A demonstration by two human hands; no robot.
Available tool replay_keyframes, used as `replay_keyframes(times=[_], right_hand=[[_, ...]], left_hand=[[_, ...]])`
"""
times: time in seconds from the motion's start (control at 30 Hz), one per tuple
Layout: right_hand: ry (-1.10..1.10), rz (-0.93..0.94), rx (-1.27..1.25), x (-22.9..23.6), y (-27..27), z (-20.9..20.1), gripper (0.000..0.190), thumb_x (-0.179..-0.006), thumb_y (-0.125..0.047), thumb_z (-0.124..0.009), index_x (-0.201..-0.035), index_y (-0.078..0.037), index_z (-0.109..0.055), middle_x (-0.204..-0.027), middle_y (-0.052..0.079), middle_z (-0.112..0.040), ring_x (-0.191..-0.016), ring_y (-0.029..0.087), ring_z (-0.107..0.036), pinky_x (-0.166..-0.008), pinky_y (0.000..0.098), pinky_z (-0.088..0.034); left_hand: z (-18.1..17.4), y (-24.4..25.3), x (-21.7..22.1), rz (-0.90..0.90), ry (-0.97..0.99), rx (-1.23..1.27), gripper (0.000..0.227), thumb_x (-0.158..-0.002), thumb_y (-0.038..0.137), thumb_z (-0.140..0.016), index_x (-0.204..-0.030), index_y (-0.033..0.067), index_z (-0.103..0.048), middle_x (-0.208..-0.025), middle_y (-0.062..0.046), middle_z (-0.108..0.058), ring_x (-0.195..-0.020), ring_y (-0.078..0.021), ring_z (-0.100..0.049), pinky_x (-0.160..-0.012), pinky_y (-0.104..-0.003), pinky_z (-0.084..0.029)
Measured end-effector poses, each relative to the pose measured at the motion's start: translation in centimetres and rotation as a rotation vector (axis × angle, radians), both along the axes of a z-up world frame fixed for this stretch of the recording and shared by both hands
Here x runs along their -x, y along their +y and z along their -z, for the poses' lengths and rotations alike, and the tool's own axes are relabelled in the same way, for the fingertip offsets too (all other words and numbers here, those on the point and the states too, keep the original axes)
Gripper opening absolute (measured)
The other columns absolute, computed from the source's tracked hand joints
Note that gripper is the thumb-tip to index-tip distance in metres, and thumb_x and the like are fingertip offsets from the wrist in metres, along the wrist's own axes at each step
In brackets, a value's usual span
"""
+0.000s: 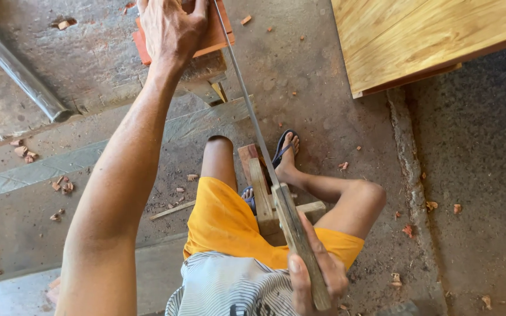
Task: Using a hand saw to cut small wood pieces on a workbench.
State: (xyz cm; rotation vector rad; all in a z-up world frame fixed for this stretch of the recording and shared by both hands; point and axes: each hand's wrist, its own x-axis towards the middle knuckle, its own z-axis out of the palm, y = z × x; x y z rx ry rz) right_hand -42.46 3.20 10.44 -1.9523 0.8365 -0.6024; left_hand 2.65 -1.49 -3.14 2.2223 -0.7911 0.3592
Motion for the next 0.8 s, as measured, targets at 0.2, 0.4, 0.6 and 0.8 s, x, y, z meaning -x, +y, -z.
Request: replay_keyframes(times=[0.2, 0.4, 0.6, 0.8], right_hand=[[0.015, -0.082, 0.13, -4.2, -2.1, 1.2, 0.046, -0.097, -0.019, -0.057, -0.135, 0.006, -0.062, -0.114, 0.02, -0.076, -0.071, 0.017, -0.071, -0.064, 0.0302, -0.054], [0.062, -0.012, 0.014, -0.3, 0.0, -1.2, 0.049, -0.095, -0.02, -0.054, -0.135, 0.007, -0.061, -0.12, 0.019, -0.077, -0.077, 0.014, -0.078, -0.071, 0.0271, -0.061], [-0.145, -0.128, 0.115, -12.0, -4.9, 0.4, 0.046, -0.102, -0.015, -0.056, -0.141, 0.01, -0.056, -0.107, 0.02, -0.077, -0.071, 0.015, -0.073, -0.065, 0.0287, -0.058], [-0.168, -0.146, 0.214, -11.3, -4.7, -3.3, 0.049, -0.109, -0.023, -0.053, -0.148, 0.007, -0.052, -0.109, 0.017, -0.076, -0.076, 0.015, -0.069, -0.071, 0.0284, -0.056]], left_hand=[[0.4, -0.3, -0.4, -0.006, -0.156, 0.052, 0.035, -0.092, 0.04, -0.079, -0.098, 0.0063, -0.073, -0.092, -0.015, -0.073, -0.097, -0.0395, -0.061, -0.088, -0.049, -0.042], [-2.0, -0.1, 0.7, 0.071, -0.025, 0.036, 0.03, -0.098, 0.038, -0.077, -0.09, 0.0094, -0.077, -0.091, -0.012, -0.075, -0.095, -0.0323, -0.065, -0.098, -0.046, -0.038], [-2.3, 0.2, 0.6, 0.145, -0.062, 0.033, 0.027, -0.099, 0.034, -0.076, -0.089, 0.0095, -0.077, -0.098, -0.009, -0.075, -0.105, -0.0294, -0.066, -0.107, -0.048, -0.032], [-4.3, 0.0, 1.5, 0.146, 0.094, 0.012, 0.027, -0.098, 0.032, -0.071, -0.088, 0.0077, -0.076, -0.1, -0.007, -0.075, -0.104, -0.0284, -0.064, -0.105, -0.047, -0.035]])
